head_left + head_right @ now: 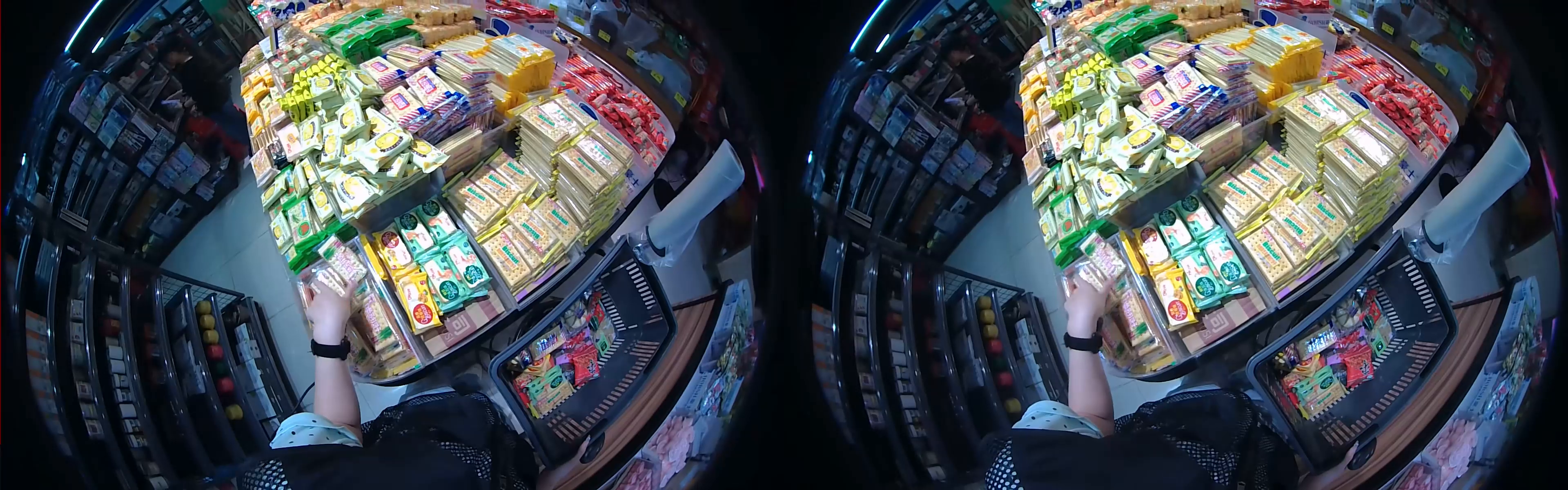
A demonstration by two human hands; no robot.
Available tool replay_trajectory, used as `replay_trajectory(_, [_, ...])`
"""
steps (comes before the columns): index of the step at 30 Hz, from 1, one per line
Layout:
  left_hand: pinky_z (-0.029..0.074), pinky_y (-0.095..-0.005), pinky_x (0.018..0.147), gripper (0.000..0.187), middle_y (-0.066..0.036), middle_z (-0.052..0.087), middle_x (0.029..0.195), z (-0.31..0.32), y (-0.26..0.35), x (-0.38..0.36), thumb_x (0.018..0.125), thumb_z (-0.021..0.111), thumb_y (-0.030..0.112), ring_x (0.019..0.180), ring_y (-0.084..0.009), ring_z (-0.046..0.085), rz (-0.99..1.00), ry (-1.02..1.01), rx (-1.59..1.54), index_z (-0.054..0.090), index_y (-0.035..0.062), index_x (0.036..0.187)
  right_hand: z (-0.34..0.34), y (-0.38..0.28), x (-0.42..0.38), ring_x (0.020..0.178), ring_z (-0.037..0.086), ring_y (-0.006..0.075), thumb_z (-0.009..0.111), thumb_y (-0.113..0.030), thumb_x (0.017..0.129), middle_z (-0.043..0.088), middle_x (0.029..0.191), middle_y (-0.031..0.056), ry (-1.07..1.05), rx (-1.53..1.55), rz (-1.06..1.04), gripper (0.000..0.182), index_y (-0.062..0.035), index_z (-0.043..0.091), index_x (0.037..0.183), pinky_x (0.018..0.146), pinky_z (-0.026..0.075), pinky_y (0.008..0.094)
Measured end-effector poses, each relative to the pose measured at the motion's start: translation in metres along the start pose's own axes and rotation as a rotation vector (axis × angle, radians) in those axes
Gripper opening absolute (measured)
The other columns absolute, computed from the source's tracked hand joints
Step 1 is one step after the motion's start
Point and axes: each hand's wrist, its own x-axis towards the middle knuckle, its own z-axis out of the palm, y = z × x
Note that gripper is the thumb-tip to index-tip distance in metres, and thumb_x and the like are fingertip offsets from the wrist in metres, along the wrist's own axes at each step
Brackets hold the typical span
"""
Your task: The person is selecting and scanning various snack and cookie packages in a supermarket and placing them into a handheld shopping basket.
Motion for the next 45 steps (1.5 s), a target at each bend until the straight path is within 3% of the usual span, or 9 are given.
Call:
replay_trajectory(6, [0.051, -0.0389, 0.068, 0.092, -0.020, 0.061, 0.086, 0.001, -0.008, 0.005, 0.069, 0.070, 0.040, 0.077, -0.0340, 0.062, 0.101, 0.041, 0.013, 0.020, -0.0076, 0.130, 0.026, -0.015, -0.024, 0.115, 0.042, 0.0352, 0.041, -0.048, 0.086, 0.039, 0.131, 0.0138, 0.003, -0.010, 0.004, 0.061, -0.0065, 0.037, 0.130, 0.093, 0.039, 0.0448])
replay_trajectory(9, [0.050, -0.0400, 0.071, 0.091, -0.023, 0.059, 0.090, -0.018, 0.007, 0.017, 0.068, 0.071, 0.031, 0.078, -0.0359, 0.061, 0.086, 0.136, -0.107, 0.017, -0.0051, 0.131, 0.021, -0.010, -0.020, 0.111, 0.045, 0.0321, 0.057, -0.039, 0.081, 0.041, 0.128, 0.0151, 0.012, 0.129, 0.019, 0.064, -0.0052, 0.036, 0.130, 0.091, 0.041, 0.0429])
replay_trajectory(11, [0.050, -0.0402, 0.072, 0.092, -0.025, 0.057, 0.094, -0.024, 0.022, 0.024, 0.069, 0.071, 0.033, 0.083, -0.0361, 0.059, 0.097, 0.231, -0.177, 0.016, -0.0043, 0.133, 0.005, 0.005, 0.001, 0.113, 0.045, 0.0309, 0.044, -0.041, 0.087, 0.041, 0.128, 0.0137, -0.066, 0.203, -0.054, 0.056, -0.0048, 0.037, 0.128, 0.092, 0.040, 0.0466])
replay_trajectory(19, [0.048, -0.0417, 0.079, 0.102, -0.024, 0.059, 0.098, 0.014, 0.064, 0.046, 0.067, 0.072, 0.043, 0.092, -0.0373, 0.057, -0.022, 0.243, -0.041, 0.011, -0.0003, 0.136, 0.018, 0.006, 0.000, 0.110, 0.049, 0.0250, 0.046, -0.034, 0.089, 0.050, 0.120, 0.0099, -0.136, 0.274, -0.125, 0.047, -0.0037, 0.043, 0.124, 0.093, 0.041, 0.0397])
replay_trajectory(22, [0.048, -0.0427, 0.078, 0.088, -0.025, 0.060, 0.095, 0.014, 0.066, 0.051, 0.065, 0.074, 0.040, 0.088, -0.0362, 0.060, 0.056, 0.244, -0.186, 0.024, 0.0003, 0.127, 0.035, -0.009, -0.010, 0.108, 0.051, 0.0231, 0.045, -0.027, 0.090, 0.053, 0.117, 0.0094, -0.153, 0.419, -0.173, 0.039, -0.0019, 0.046, 0.121, 0.095, 0.040, 0.0391])
replay_trajectory(26, [0.047, -0.0436, 0.077, 0.100, -0.025, 0.061, 0.094, 0.018, 0.051, 0.070, 0.062, 0.074, 0.031, 0.087, -0.0390, 0.059, 0.233, 0.263, -0.282, 0.012, 0.0009, 0.135, 0.008, 0.002, 0.034, 0.107, 0.051, 0.0203, 0.043, -0.023, 0.092, 0.052, 0.117, 0.0105, -0.132, 0.396, -0.071, 0.037, -0.0003, 0.046, 0.121, 0.094, 0.040, 0.0359])
replay_trajectory(32, [0.045, -0.0426, 0.081, 0.101, -0.029, 0.058, 0.096, 0.037, 0.059, 0.075, 0.065, 0.073, 0.023, 0.089, -0.0405, 0.058, 0.253, 0.202, -0.094, 0.005, -0.0026, 0.136, 0.030, -0.017, 0.029, 0.089, 0.059, 0.0161, 0.047, -0.018, 0.091, 0.059, 0.101, 0.0071, -0.052, 0.398, -0.116, 0.028, -0.0012, 0.050, 0.113, 0.076, 0.050, 0.0300])
replay_trajectory(42, [0.045, -0.0401, 0.081, 0.089, -0.027, 0.059, 0.097, -0.047, 0.076, 0.014, 0.064, 0.068, 0.027, 0.092, -0.0380, 0.058, 0.327, 0.342, -0.157, 0.021, 0.0001, 0.134, 0.013, -0.010, 0.050, 0.091, 0.058, 0.0157, 0.056, -0.014, 0.085, 0.057, 0.104, 0.0070, 0.065, 0.359, -0.170, 0.035, -0.0007, 0.047, 0.117, 0.079, 0.048, 0.0287])
replay_trajectory(45, [0.048, -0.0353, 0.059, 0.063, -0.017, 0.059, 0.080, -0.051, 0.066, 0.052, 0.060, 0.069, 0.015, 0.068, -0.0276, 0.059, 0.362, 0.193, -0.339, 0.038, 0.0006, 0.113, 0.008, -0.007, 0.056, 0.091, 0.057, 0.0155, 0.056, -0.015, 0.085, 0.057, 0.104, 0.0062, 0.063, 0.334, -0.161, 0.035, -0.0008, 0.048, 0.116, 0.079, 0.046, 0.0285])
